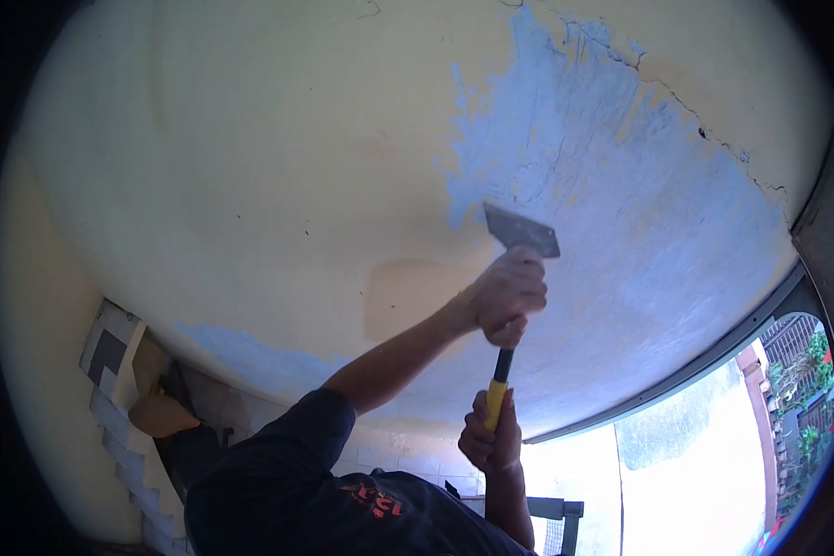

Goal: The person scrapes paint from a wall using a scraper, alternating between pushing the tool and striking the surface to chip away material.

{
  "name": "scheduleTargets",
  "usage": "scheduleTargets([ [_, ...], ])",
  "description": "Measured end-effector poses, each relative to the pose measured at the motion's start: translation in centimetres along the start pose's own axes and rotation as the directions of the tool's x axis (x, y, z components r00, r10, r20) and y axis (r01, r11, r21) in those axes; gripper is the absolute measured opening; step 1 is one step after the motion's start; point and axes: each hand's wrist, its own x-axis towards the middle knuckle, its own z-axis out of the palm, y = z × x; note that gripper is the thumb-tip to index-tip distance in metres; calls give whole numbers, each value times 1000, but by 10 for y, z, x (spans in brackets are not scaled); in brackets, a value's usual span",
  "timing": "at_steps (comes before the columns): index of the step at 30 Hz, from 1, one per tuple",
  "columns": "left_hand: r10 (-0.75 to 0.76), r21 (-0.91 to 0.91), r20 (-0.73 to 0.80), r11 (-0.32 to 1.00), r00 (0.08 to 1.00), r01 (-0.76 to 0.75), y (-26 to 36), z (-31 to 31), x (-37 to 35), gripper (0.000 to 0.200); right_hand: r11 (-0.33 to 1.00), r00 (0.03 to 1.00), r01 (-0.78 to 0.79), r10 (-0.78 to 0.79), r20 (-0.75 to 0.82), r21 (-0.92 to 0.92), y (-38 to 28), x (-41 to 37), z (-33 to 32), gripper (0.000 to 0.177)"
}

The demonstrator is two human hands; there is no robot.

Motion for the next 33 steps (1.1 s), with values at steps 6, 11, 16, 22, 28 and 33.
scheduleTargets([
  [6,18,8,13,1000,1000,-19,-3,4,5,44,1000,999,-7,7,48,-16,-10,-6,0,53],
  [11,42,67,-30,997,999,-40,-5,-1,13,43,995,1000,18,-16,23,-103,-19,-6,8,51],
  [16,14,42,-73,999,997,-11,4,3,9,46,998,1000,-16,15,-22,-53,-18,-13,9,51],
  [22,69,81,-75,995,995,-63,-4,-15,29,49,974,999,32,-26,31,-223,-34,-3,32,50],
  [28,15,96,-75,995,997,-7,-3,-18,24,49,991,999,-17,21,26,-133,-26,-3,27,51],
  [33,81,142,-132,988,988,-62,-10,-22,41,49,985,1000,14,-12,14,-172,-33,-4,38,51],
])
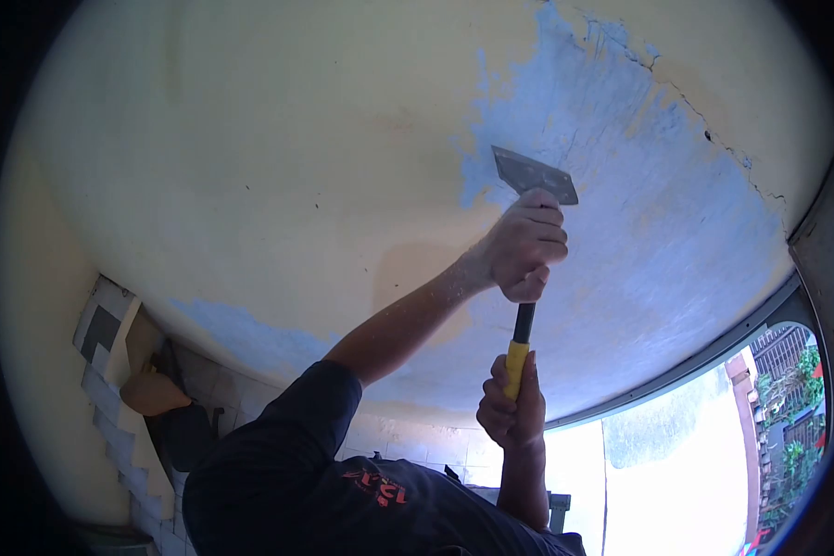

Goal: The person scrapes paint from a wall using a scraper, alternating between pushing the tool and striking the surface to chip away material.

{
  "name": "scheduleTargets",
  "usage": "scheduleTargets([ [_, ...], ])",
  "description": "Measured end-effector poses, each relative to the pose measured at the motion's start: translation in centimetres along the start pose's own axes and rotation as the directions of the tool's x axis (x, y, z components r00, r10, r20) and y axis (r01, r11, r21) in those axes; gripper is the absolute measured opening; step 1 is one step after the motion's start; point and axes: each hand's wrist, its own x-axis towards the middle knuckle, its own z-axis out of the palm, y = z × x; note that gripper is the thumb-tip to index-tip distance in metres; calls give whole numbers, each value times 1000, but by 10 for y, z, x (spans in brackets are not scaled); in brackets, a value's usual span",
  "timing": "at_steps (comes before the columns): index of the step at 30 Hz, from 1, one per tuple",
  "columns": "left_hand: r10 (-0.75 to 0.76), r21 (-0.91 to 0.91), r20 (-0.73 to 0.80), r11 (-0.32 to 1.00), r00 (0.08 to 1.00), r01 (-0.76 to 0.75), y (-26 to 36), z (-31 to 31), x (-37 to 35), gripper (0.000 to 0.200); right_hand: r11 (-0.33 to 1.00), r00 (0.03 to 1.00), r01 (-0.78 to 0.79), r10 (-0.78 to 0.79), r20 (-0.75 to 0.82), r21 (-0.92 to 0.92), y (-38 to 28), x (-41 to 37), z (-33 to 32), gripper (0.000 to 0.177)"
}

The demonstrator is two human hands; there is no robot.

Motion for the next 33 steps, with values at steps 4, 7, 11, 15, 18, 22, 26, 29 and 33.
scheduleTargets([
  [4,-35,-25,93,999,995,38,8,3,-15,49,1000,1000,1,-1,17,32,4,2,-9,52],
  [7,6,-32,7,999,1000,-6,-1,4,-5,48,999,999,24,-25,-24,-24,-1,2,-5,51],
  [11,-2,-37,38,999,999,4,3,5,-8,47,999,1000,10,-10,10,32,2,-4,-3,51],
  [15,-44,-60,113,997,993,51,4,8,-11,46,999,999,42,-42,12,29,2,4,-21,51],
  [18,27,-34,85,999,996,-24,-1,12,0,43,998,999,45,-46,23,36,-5,0,-15,52],
  [22,-38,-114,151,992,988,55,14,31,-19,44,983,999,23,-28,24,185,11,-11,-33,52],
  [26,-11,-68,169,997,986,23,0,34,-9,46,992,996,80,-83,26,93,-2,-3,-30,52],
  [29,1,-65,104,998,995,6,1,32,1,47,989,998,63,-65,13,132,-8,-6,-24,52],
  [33,-39,-93,96,994,995,48,7,39,-12,46,979,999,32,-40,36,201,-3,-13,-29,51],
])
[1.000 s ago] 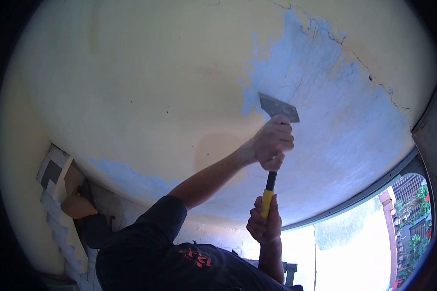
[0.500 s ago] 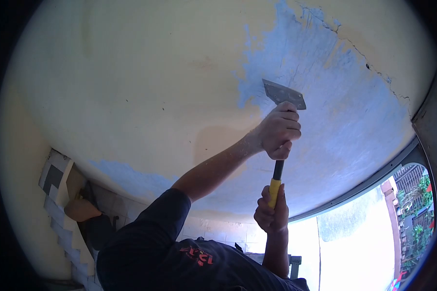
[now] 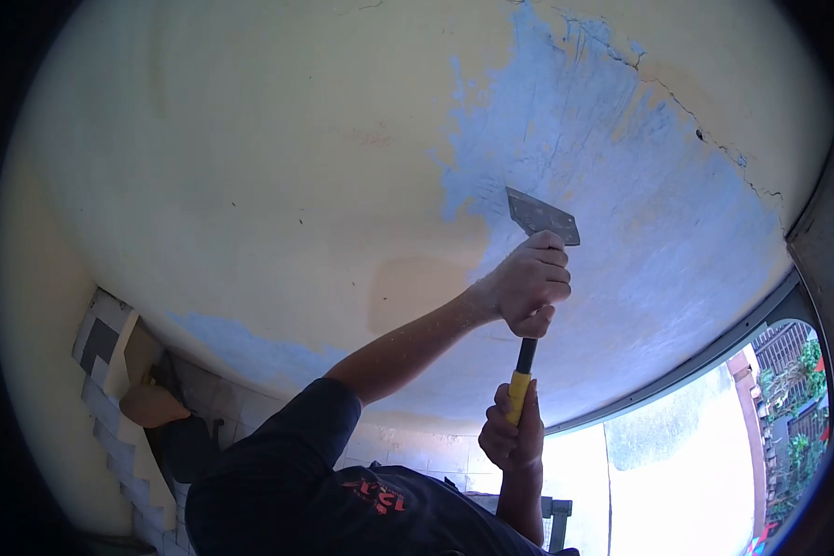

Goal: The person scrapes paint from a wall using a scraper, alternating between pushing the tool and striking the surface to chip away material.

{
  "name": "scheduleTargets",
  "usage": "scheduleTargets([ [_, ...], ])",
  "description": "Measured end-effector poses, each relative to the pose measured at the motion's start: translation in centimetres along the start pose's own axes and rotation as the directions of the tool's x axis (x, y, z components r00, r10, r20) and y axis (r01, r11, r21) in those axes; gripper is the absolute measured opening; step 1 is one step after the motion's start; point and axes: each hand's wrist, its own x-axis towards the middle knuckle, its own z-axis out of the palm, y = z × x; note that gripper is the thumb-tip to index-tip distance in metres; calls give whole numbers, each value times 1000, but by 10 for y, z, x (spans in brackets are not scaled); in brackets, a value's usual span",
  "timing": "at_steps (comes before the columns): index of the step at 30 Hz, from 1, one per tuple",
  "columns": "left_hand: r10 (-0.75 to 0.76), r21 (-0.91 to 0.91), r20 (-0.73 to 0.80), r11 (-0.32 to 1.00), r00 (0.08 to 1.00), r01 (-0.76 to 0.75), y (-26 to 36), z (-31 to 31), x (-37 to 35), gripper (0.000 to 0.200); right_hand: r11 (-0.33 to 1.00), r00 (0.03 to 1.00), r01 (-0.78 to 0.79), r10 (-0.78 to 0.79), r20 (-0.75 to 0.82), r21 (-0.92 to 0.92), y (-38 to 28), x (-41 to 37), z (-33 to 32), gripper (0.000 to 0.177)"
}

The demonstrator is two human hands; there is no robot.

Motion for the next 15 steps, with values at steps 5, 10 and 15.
scheduleTargets([
  [5,9,15,12,1000,1000,-9,0,-4,11,46,994,999,13,-17,-33,-107,-8,-5,8,50],
  [10,12,5,-61,1000,998,-12,0,6,9,45,998,1000,-5,4,-15,-58,-12,-3,-2,50],
  [15,90,82,-36,993,995,-86,-22,-17,53,42,982,998,57,-55,13,-181,-33,9,39,50],
])
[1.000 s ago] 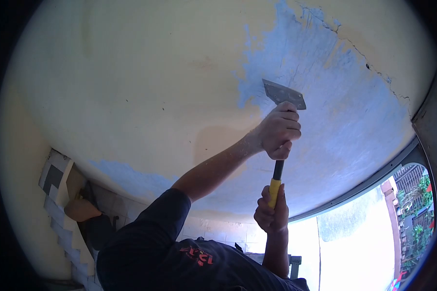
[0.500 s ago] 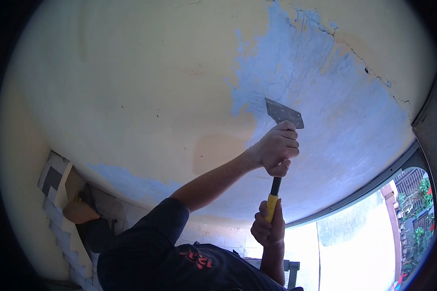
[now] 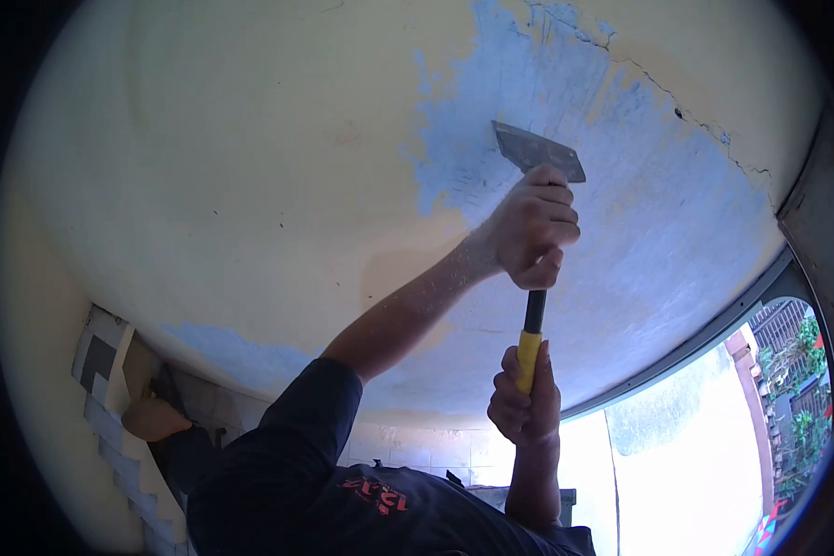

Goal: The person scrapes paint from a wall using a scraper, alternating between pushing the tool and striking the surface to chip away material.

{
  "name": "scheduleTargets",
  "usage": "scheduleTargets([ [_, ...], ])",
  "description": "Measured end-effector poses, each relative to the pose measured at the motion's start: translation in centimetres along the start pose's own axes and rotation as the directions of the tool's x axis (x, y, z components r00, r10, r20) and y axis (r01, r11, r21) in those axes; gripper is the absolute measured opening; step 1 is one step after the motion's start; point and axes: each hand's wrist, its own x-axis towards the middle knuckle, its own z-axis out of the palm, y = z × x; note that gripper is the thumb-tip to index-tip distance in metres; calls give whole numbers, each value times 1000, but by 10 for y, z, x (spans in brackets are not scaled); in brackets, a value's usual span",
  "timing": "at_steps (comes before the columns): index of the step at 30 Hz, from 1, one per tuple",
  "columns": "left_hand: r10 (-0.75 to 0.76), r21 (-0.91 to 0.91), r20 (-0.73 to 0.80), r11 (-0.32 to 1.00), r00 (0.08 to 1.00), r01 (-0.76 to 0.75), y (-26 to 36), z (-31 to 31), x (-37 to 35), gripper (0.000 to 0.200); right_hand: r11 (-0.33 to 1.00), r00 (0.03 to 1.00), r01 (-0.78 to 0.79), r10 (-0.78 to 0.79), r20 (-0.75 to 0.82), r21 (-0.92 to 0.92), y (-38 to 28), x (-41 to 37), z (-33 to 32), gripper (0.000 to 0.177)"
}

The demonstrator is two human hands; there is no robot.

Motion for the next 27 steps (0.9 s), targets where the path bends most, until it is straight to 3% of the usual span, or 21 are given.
scheduleTargets([
  [2,24,-19,-75,999,997,-25,0,2,2,37,1000,1000,-1,1,9,15,0,-4,7,51],
  [6,-30,-21,-12,999,999,29,6,0,2,39,995,999,-29,26,33,98,1,-6,8,51],
  [9,-10,2,-30,1000,999,11,-2,3,10,54,1000,1000,-3,3,10,24,-8,-4,9,50],
  [15,8,1,-41,1000,999,-8,-6,2,15,51,998,996,24,-28,79,54,-8,0,4,49],
  [17,40,31,-48,999,998,-38,-14,2,25,39,999,997,34,-36,63,20,-19,4,13,49],
  [19,7,35,-11,999,1000,-7,-9,1,21,44,999,998,43,-42,54,-15,-19,1,14,49],
  [21,1,53,22,999,1000,-3,-6,0,19,50,998,994,12,-18,107,62,-11,-2,9,49],
  [25,-1,-17,-86,1000,996,0,1,-4,18,50,998,994,-14,8,110,55,-12,2,13,50],
  [27,51,61,-66,997,997,-47,-15,-10,29,36,1000,997,-4,2,72,31,-20,4,19,50],
])
